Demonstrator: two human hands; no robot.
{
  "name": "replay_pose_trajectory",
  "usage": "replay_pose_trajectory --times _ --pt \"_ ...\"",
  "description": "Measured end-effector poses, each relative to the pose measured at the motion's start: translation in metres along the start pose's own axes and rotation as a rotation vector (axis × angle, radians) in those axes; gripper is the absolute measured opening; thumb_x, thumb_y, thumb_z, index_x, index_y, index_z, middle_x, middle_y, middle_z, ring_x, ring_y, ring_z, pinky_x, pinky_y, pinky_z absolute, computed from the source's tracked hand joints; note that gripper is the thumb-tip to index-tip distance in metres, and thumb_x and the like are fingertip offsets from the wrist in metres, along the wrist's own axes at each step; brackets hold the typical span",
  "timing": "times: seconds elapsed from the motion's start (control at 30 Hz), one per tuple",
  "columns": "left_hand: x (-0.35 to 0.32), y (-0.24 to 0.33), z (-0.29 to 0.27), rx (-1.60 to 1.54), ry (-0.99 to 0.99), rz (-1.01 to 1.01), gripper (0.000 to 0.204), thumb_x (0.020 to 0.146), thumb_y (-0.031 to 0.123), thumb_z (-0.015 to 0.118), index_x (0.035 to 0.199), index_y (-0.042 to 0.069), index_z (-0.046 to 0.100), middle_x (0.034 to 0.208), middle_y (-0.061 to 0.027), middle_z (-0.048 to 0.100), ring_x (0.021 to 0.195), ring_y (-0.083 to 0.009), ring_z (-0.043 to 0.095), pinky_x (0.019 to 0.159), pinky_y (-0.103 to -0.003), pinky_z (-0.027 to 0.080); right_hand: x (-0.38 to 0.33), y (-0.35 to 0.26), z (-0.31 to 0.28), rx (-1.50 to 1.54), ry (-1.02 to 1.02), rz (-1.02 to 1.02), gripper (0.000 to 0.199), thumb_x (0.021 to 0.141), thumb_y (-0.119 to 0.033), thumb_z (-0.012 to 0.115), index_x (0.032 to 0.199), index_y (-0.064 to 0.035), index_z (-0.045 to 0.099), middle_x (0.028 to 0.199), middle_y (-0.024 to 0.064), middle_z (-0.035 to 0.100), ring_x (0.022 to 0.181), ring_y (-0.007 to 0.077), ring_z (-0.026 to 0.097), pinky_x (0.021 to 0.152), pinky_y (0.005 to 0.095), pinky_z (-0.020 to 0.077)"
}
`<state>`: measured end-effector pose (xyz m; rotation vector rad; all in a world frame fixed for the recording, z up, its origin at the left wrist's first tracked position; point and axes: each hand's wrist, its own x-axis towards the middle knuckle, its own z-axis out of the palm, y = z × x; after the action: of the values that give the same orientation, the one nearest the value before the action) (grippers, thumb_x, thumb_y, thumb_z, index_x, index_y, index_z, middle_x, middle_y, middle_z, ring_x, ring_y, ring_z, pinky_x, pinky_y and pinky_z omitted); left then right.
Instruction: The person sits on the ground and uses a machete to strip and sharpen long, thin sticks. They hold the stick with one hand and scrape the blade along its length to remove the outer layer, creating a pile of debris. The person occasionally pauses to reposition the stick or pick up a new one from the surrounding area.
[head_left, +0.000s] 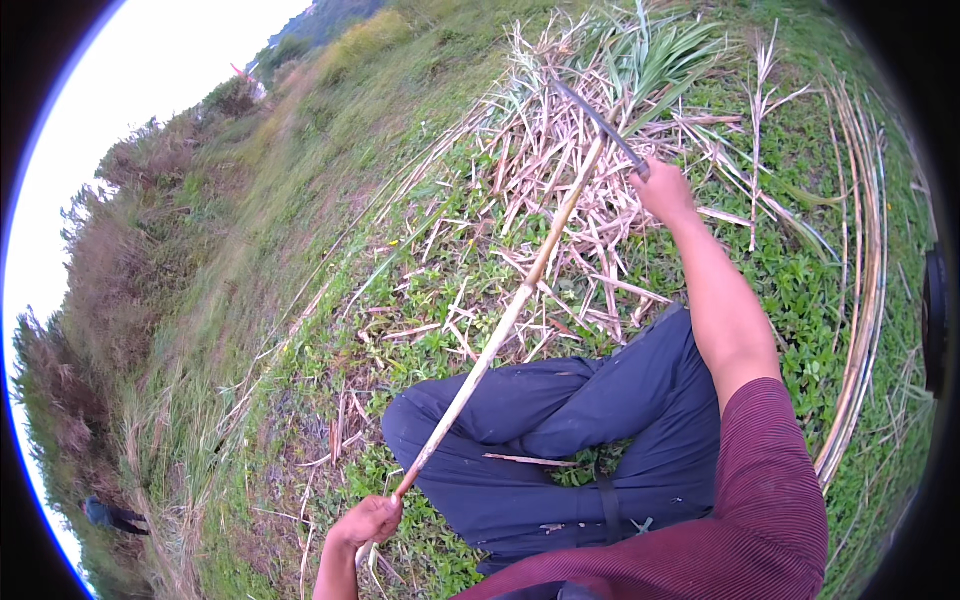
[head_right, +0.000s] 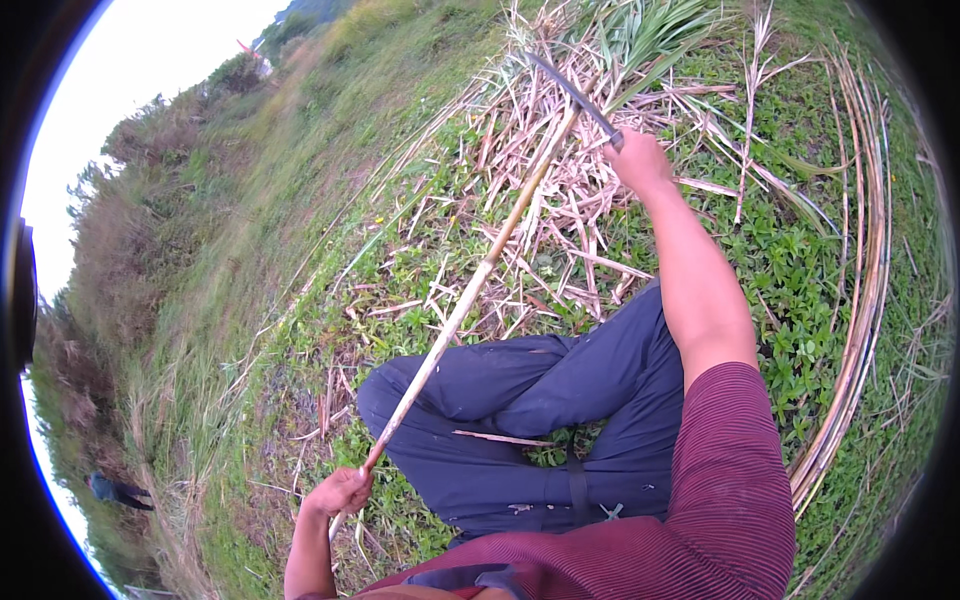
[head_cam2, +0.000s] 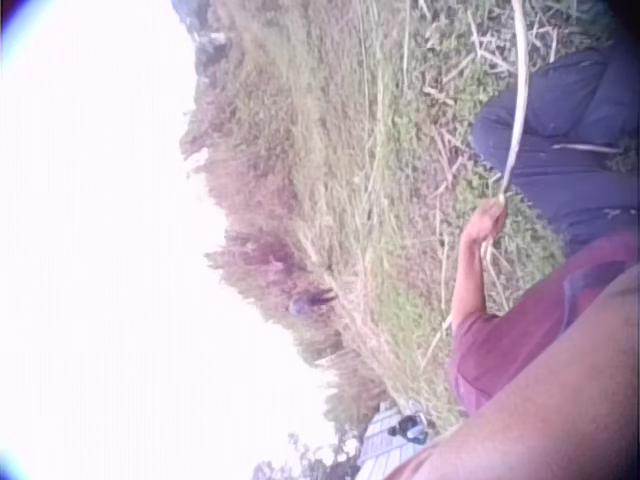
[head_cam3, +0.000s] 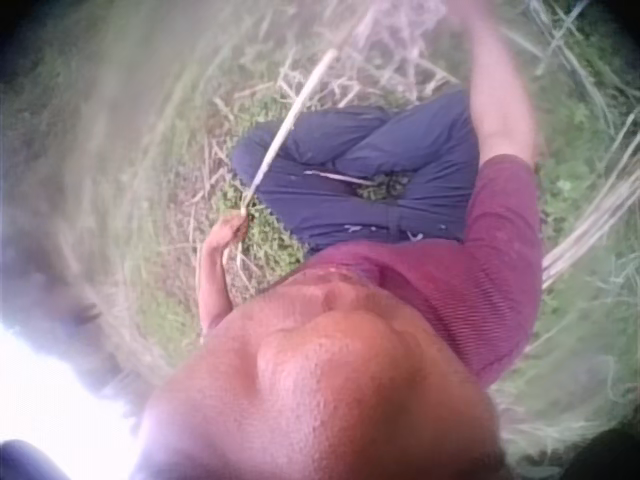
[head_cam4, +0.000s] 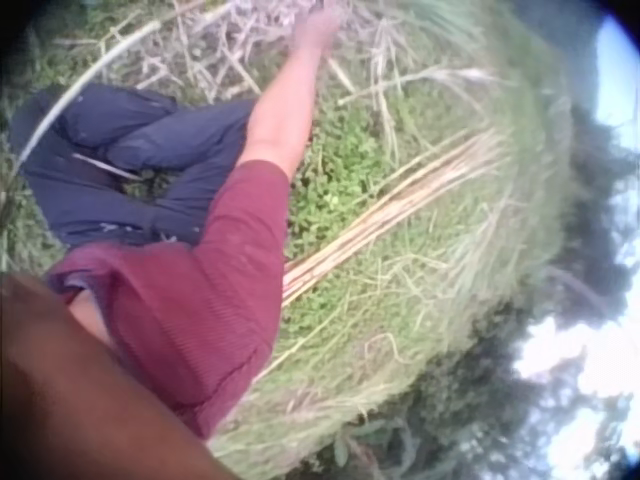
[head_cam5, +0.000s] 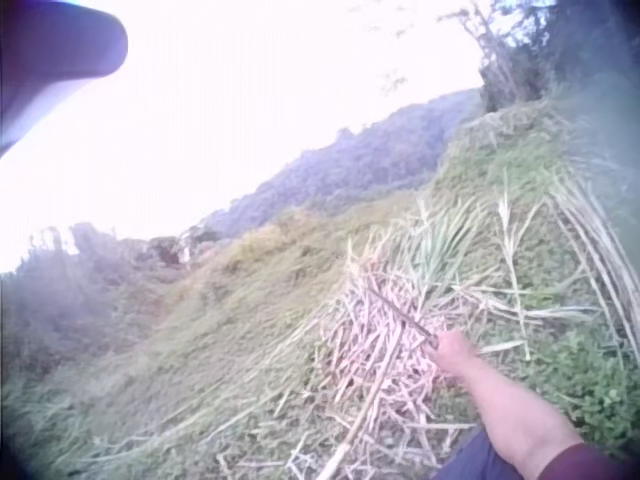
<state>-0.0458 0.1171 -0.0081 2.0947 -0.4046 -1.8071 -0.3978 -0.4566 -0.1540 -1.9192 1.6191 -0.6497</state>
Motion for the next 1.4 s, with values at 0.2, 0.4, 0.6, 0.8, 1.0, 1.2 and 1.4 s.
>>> replay_pose_trajectory --times 0.2,0.4,0.6,0.8,1.0,1.2,1.4 --pt "0.003 0.003 -0.026 -0.182 -0.201 -0.021 0.042 0.106 0.031 0.053 0.068 0.015 0.042 0.054 0.0069 0.031 0.041 -0.0065 0.025 0.038 -0.026 0.017 -0.026 -0.025 0.01 -0.086 -0.013 -0.539 0.022 0.091 -0.035 0.068 0.093 -0.0139 0.061 0.08 0.0079 0.072 0.077 0.0274 0.072 0.068 0.0439 0.0557" --pt "0.011 0.014 -0.015 -0.222 -0.366 -0.169 0.045 0.107 0.026 0.05 0.064 0.016 0.04 0.052 0.0071 0.031 0.039 -0.0059 0.025 0.037 -0.025 0.018 0.007 0.026 0.011 0.033 0.147 -0.042 0.025 0.092 -0.034 0.065 0.092 -0.0088 0.062 0.079 0.0127 0.071 0.077 0.0295 0.071 0.07 0.0453 0.0552" --pt "0.014 0.007 -0.013 -0.365 -0.41 -0.114 0.048 0.108 0.026 0.047 0.062 0.015 0.04 0.049 0.0067 0.032 0.037 -0.0067 0.026 0.035 -0.025 0.019 -0.011 -0.01 0.011 0.165 0.057 -0.284 0.027 0.091 -0.033 0.067 0.089 -0.0072 0.06 0.073 0.0119 0.068 0.071 0.0281 0.07 0.067 0.0449 0.0548" --pt "0.012 0.018 -0.011 -0.288 -0.42 -0.166 0.045 0.104 0.027 0.05 0.063 0.013 0.042 0.05 0.0049 0.034 0.039 -0.0069 0.03 0.037 -0.024 0.021 0.006 0.018 0.007 0.019 0.093 -0.252 0.024 0.088 -0.033 0.068 0.087 -0.0096 0.063 0.072 0.009 0.068 0.07 0.0263 0.07 0.066 0.0431 0.0544" --pt "0.011 0.02 -0.009 -0.247 -0.459 -0.105 0.044 0.101 0.027 0.049 0.061 0.012 0.042 0.048 0.0038 0.036 0.038 -0.0064 0.03 0.034 -0.023 0.022 0.004 0.017 0.021 0.148 0.182 -0.116 0.027 0.089 -0.034 0.067 0.087 -0.0072 0.061 0.074 0.0113 0.069 0.071 0.0304 0.069 0.07 0.0453 0.0545" --pt "0.011 0.021 -0.016 -0.208 -0.46 -0.118 0.045 0.102 0.031 0.046 0.061 0.012 0.043 0.05 0.0042 0.035 0.039 -0.0058 0.029 0.035 -0.023 0.022 0.001 0.008 0.025 0.072 0.117 -0.183 0.029 0.09 -0.035 0.069 0.084 -0.0072 0.061 0.075 0.0121 0.068 0.07 0.0301 0.068 0.069 0.0459 0.0535" --pt "0.0 0.018 -0.006 -0.148 -0.403 -0.079 0.042 0.101 0.032 0.049 0.067 0.007 0.053 0.051 0.0025 0.041 0.038 -0.0056 0.03 0.033 -0.024 0.023 -0.002 0.021 0.031 0.134 0.205 -0.126 0.029 0.091 -0.036 0.068 0.084 -0.0082 0.061 0.074 0.0115 0.068 0.07 0.0295 0.069 0.069 0.0446 0.0542"
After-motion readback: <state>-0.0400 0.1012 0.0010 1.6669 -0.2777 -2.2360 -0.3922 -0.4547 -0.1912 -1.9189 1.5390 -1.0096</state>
